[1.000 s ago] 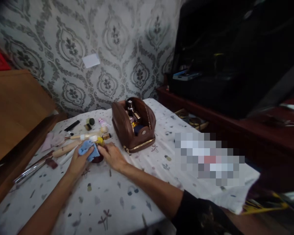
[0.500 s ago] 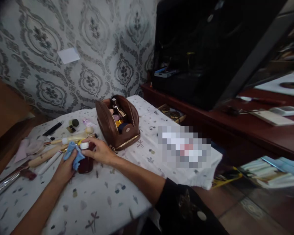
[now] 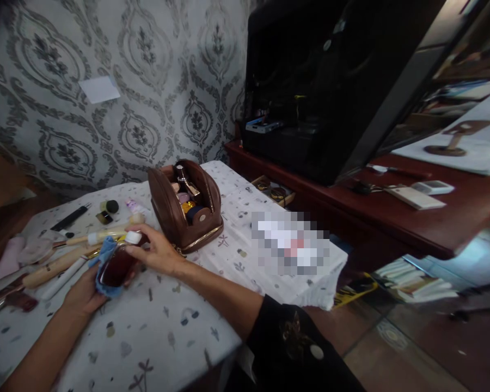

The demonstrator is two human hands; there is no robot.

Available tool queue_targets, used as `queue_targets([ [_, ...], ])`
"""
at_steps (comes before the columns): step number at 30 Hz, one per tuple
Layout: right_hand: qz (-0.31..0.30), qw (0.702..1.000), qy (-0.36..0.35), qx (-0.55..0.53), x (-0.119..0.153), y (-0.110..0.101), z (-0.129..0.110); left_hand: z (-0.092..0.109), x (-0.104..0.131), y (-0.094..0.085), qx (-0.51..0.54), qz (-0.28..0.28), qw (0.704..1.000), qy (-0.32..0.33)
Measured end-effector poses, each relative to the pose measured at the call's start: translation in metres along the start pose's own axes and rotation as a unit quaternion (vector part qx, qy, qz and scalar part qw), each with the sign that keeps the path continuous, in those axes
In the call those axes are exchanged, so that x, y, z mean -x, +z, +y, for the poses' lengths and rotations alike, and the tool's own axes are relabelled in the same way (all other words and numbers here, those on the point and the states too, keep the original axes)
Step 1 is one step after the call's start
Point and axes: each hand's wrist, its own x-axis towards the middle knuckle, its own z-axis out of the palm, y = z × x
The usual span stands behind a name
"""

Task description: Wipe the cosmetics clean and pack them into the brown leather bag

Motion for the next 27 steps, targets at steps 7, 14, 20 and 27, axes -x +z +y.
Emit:
queue_targets([
  [7, 0.066, 0.997, -0.004, 0.041, 0.001, 0.003, -0.007, 0.002, -0.002, -0.004, 0.012, -0.035, 0.999, 0.034],
  [14, 0.101, 0.994, -0.012, 0.051, 0.0, 0.0, -0.001, 0.0, 0.004, 0.011, 0.023, 0.014, 0.994, 0.102],
  [20, 0.117, 0.99, -0.017, 0.072, 0.0, 0.0, 0.003, -0.002, 0.002, 0.014, -0.021, 0.047, 0.988, 0.144],
  [27, 0.099, 0.99, -0.044, 0.086, 0.002, -0.001, 0.004, -0.005, -0.001, 0.011, -0.066, 0.02, 0.984, 0.163],
])
